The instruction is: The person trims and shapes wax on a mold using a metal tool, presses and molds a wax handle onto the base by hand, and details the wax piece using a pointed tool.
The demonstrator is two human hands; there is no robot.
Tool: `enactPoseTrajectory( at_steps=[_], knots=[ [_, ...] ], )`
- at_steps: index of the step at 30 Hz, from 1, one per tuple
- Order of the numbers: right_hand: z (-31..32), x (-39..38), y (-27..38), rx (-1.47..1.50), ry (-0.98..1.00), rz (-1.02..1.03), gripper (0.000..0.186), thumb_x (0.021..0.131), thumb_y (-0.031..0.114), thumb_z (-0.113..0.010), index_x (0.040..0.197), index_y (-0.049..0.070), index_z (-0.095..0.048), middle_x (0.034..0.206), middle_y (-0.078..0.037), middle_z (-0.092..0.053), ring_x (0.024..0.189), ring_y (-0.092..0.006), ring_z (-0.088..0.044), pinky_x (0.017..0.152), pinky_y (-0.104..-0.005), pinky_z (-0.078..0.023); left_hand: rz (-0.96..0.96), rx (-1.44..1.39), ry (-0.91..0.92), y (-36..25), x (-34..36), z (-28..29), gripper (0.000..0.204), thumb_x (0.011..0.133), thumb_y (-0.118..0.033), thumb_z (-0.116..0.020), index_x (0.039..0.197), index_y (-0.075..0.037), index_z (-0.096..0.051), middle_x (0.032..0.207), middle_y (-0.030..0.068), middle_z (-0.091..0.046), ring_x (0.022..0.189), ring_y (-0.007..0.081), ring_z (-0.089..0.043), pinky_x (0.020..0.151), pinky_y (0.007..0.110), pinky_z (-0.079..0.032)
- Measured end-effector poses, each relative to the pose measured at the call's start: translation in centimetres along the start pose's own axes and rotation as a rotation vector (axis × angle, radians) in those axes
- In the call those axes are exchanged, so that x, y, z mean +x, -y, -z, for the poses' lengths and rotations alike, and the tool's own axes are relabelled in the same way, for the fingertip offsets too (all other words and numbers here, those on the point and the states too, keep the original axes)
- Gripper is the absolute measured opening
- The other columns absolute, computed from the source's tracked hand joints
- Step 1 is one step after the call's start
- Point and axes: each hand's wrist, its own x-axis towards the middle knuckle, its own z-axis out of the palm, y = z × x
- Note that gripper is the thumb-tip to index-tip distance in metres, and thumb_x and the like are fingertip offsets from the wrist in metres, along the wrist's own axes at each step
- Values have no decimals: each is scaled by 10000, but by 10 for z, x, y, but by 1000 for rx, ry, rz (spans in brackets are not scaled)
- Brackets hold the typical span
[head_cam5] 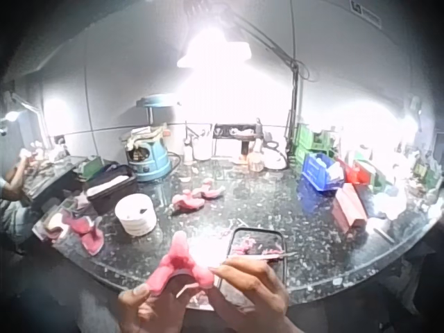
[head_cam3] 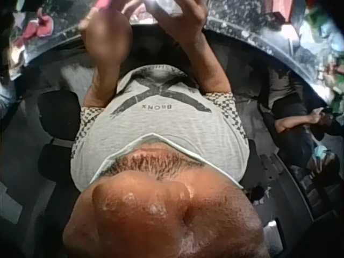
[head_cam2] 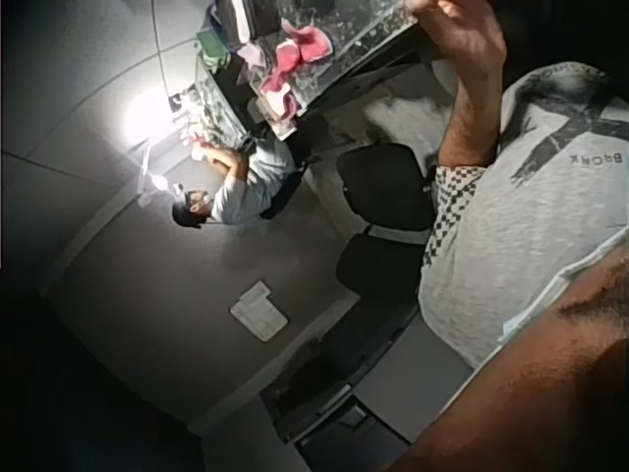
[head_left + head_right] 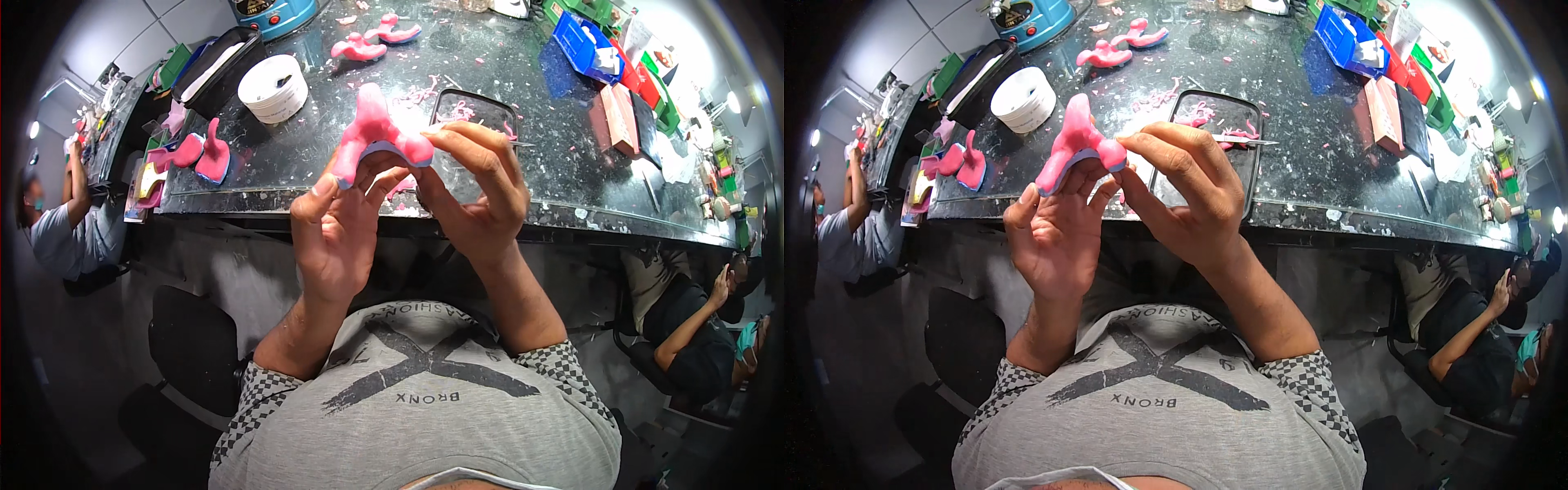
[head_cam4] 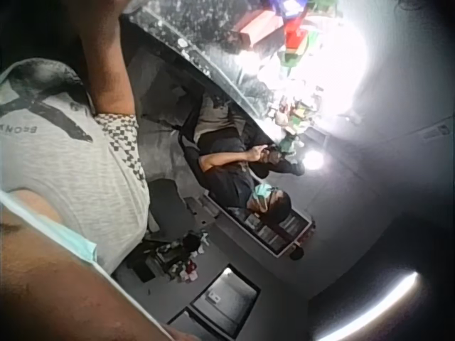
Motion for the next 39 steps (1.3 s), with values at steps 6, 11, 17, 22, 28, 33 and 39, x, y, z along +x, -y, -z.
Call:
enactPoseTrajectory(
  at_steps=[6,11,17,22,28,33,39],
  knots=[
    [4,6,11,124,-14,-127,410,727,35,-812,1117,38,-689,1032,-98,-703,934,-240,-685,787,-341,-560,-32,101,100,4,-3,-3,683,965,-459,-318,1437,24,-416,1408,184,-506,1338,278,-457,1114,495,-333],
    [6,0,3,102,-9,16,407,714,51,-835,1103,29,-717,1016,-109,-703,888,-226,-684,740,-327,-562,16,65,4,-2,-5,-17,708,971,-391,-361,1498,72,-266,1401,187,-493,1299,242,-478,1080,420,-357],
    [4,-5,9,90,-16,25,408,712,21,-823,1106,48,-719,1027,-103,-712,907,-212,-695,721,-294,-546,17,219,16,-6,-2,-13,698,965,-325,-387,1515,73,-225,1426,191,-474,1303,232,-477,1074,399,-366],
    [1,-10,10,109,-39,2,417,720,9,-813,1121,67,-714,1046,-95,-713,920,-203,-699,720,-279,-542,25,257,4,-3,-7,-12,682,953,-350,-332,1490,66,-278,1436,195,-469,1360,248,-435,1144,409,-327],
    [4,-14,9,95,13,-28,418,722,49,-818,1125,74,-710,1039,-79,-698,949,-213,-681,842,-334,-512,73,239,-27,-1,-7,-19,684,942,-336,-336,1503,48,-265,1433,171,-478,1340,232,-468,1125,391,-355],
    [4,-11,20,148,54,-320,435,715,178,-841,1122,88,-716,1074,-88,-635,1038,-221,-580,926,-368,-446,87,137,-12,4,-7,-12,478,982,-256,-351,1353,40,-407,1277,173,-575,1192,234,-574,1041,404,-437],
    [5,5,6,646,209,-743,307,789,182,-827,1052,44,-751,1155,-97,-623,1103,-191,-579,915,-314,-483,118,95,-87,13,-13,-11,490,991,-265,-335,1365,41,-418,1271,165,-565,1193,257,-576,1000,457,-480]
  ],
)
